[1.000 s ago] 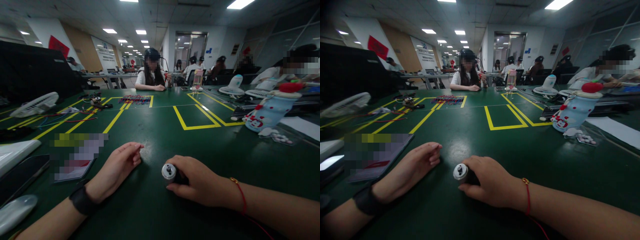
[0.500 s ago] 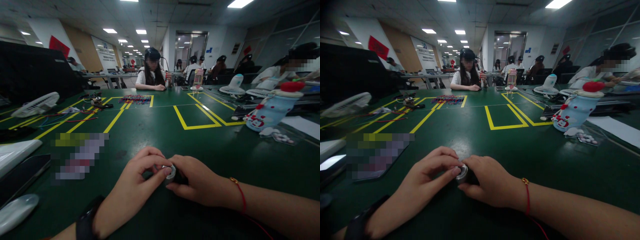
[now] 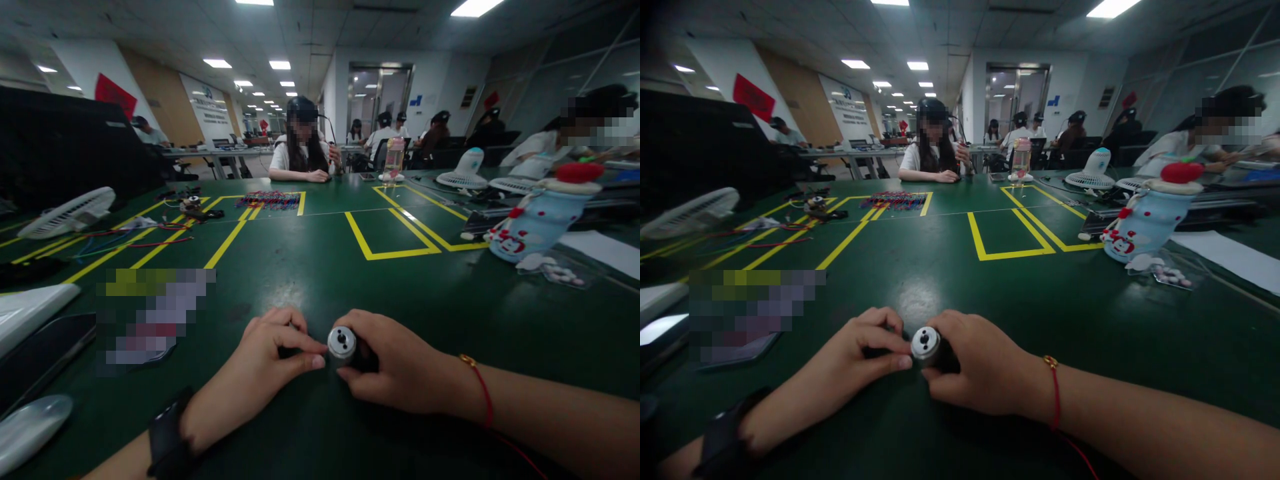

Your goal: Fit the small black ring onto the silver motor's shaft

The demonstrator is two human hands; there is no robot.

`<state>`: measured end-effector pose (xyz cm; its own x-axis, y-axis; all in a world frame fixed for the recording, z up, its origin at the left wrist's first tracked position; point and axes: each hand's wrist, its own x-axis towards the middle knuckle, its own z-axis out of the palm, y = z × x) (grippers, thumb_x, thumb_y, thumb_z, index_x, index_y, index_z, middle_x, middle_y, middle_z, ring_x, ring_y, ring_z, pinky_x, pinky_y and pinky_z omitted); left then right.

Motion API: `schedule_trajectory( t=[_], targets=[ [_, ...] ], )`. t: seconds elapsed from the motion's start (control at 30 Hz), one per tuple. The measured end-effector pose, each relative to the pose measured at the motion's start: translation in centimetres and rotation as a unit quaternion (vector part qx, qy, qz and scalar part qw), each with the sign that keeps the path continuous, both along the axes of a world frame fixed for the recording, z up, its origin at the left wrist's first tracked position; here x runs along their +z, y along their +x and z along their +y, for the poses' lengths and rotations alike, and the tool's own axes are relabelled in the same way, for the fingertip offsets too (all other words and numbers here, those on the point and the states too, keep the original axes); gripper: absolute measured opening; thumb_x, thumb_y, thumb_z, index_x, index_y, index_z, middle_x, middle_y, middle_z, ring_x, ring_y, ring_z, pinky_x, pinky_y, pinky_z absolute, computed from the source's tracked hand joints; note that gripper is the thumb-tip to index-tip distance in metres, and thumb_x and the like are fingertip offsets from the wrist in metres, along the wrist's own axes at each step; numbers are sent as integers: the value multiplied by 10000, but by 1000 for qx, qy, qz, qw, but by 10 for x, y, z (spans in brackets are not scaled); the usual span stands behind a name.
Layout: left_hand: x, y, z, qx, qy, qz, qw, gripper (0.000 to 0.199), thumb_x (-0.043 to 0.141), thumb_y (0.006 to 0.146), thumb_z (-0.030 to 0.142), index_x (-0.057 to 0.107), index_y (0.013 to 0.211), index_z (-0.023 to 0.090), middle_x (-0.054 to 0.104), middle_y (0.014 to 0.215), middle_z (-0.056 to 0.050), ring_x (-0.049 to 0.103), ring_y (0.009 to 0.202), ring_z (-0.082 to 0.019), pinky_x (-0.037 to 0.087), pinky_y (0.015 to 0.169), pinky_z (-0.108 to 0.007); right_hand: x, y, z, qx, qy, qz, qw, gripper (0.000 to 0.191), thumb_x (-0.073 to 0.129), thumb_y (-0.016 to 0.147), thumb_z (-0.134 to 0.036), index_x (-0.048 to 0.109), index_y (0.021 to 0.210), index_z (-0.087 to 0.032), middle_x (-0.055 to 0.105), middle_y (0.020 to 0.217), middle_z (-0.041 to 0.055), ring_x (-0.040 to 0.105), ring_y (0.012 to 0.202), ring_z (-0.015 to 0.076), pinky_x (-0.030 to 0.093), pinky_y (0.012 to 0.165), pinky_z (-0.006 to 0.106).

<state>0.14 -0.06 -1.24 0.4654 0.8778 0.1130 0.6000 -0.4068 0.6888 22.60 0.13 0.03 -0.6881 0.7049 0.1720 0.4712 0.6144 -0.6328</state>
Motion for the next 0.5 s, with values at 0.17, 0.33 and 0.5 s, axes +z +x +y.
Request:
schedule_trajectory(
  t=[0.17,0.33,0.5],
  targets=[
    [3,0,0,-25,-18,29,999,123,694,797,327,758,901,342,639,923,-13,563,912,-225,390,808,-334,-1,0,0,-1,-6,3,1000,296,629,724,-179,560,1011,-178,573,884,26,484,698,147,383,603,262],
    [13,-11,6,40,-47,-41,997,231,587,871,348,701,1066,303,658,987,-33,604,905,-227,441,799,-331,0,1,0,6,-4,10,1000,300,637,730,-175,558,1020,-179,585,916,31,499,734,152,394,636,267],
    [12,-25,16,124,-14,-51,991,205,568,872,365,711,980,266,681,1003,-41,608,949,-252,441,834,-353,2,1,0,2,-7,7,1000,295,639,735,-175,558,1019,-179,588,928,29,503,741,152,393,644,271]
  ],
)
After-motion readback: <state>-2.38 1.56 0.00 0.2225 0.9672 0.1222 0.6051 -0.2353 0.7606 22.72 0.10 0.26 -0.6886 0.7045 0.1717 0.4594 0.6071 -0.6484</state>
